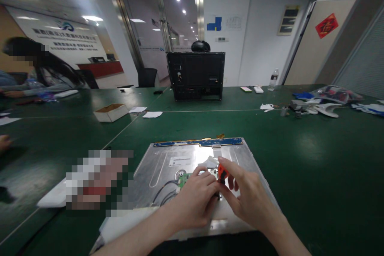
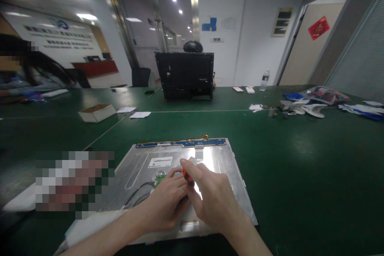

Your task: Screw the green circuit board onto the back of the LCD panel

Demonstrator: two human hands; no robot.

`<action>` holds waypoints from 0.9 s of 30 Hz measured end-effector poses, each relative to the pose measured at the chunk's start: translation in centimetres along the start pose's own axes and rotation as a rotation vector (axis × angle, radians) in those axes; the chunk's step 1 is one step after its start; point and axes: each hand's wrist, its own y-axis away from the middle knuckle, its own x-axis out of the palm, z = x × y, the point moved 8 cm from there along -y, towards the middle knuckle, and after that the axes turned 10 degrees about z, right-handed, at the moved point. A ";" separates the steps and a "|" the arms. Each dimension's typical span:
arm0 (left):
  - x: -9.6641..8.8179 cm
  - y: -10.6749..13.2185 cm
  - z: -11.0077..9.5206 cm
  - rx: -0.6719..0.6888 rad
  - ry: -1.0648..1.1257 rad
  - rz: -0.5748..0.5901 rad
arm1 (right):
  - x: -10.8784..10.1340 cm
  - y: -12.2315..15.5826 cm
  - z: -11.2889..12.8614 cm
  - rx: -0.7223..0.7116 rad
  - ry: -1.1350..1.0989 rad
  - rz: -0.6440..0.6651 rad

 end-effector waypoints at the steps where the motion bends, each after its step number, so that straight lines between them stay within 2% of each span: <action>1: 0.0 0.0 0.0 0.000 0.003 0.004 | 0.0 0.0 0.0 -0.006 0.010 -0.003; 6: -0.1 0.0 -0.1 0.023 0.007 -0.022 | 0.4 0.0 -0.2 0.007 0.002 0.038; 11: 0.1 0.0 0.1 0.003 0.011 -0.001 | 0.6 0.1 -0.2 0.032 -0.072 0.078; 19: 0.0 0.0 0.1 0.008 0.009 -0.012 | 0.3 -0.1 -0.1 -0.002 -0.025 0.030; 27: 0.3 0.0 0.2 0.005 -0.011 -0.014 | 0.3 0.0 -0.1 0.015 -0.054 0.049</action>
